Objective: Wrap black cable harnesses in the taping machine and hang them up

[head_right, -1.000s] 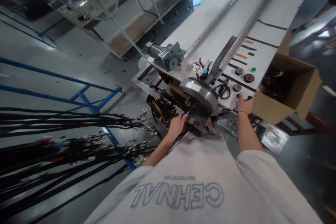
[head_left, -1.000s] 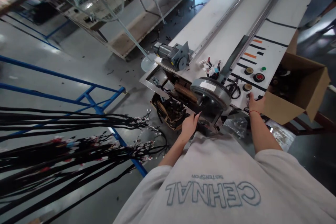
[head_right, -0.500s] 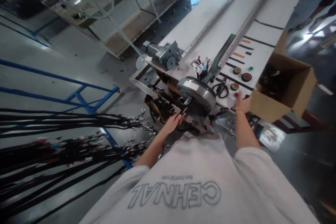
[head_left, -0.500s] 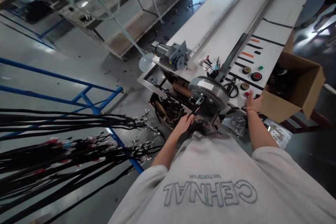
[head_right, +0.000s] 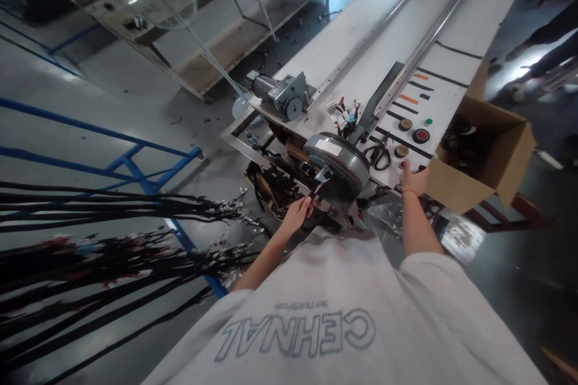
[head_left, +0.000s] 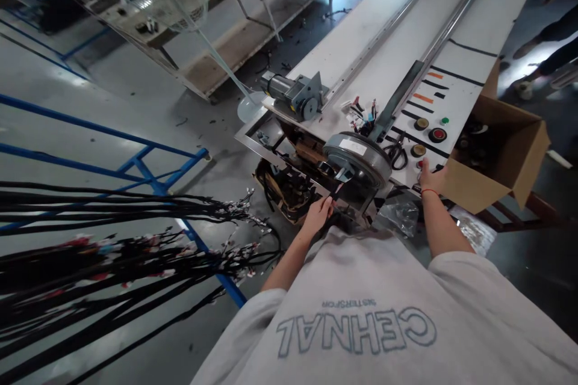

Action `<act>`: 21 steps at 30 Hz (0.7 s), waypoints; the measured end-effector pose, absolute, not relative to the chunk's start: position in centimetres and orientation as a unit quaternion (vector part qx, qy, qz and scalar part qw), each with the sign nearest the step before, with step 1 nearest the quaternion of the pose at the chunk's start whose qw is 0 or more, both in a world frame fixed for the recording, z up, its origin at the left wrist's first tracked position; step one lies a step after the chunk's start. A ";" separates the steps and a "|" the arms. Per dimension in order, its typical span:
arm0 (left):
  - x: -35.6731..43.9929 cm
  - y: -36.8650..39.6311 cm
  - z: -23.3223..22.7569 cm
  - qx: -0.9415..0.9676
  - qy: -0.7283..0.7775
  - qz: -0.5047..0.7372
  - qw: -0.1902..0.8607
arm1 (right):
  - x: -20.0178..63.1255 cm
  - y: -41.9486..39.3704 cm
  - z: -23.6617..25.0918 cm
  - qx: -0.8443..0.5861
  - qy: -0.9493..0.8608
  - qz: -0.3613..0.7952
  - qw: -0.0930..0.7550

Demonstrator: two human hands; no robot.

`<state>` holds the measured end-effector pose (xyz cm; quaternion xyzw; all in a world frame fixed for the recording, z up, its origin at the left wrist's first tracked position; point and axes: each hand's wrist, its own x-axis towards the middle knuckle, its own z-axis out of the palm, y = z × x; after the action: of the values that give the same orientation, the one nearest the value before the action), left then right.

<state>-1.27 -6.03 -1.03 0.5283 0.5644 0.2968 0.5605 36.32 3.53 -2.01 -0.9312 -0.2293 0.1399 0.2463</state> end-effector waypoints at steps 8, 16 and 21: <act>-2.7 -8.5 -2.3 0.543 0.588 0.283 0.530 | 36.3 3.6 -1.9 -0.934 -0.223 0.140 0.243; -1.5 -9.4 -0.9 0.561 0.635 0.259 0.462 | 36.2 3.5 -1.7 -0.934 -0.227 0.148 0.233; -0.5 -8.1 -0.4 0.572 0.647 0.266 0.427 | 36.4 3.5 -2.0 -0.930 -0.238 0.149 0.236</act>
<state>-0.52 -8.15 -0.44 0.5724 0.6470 0.2664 0.4275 36.43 3.50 -1.97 -0.9301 -0.2383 0.1494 0.2364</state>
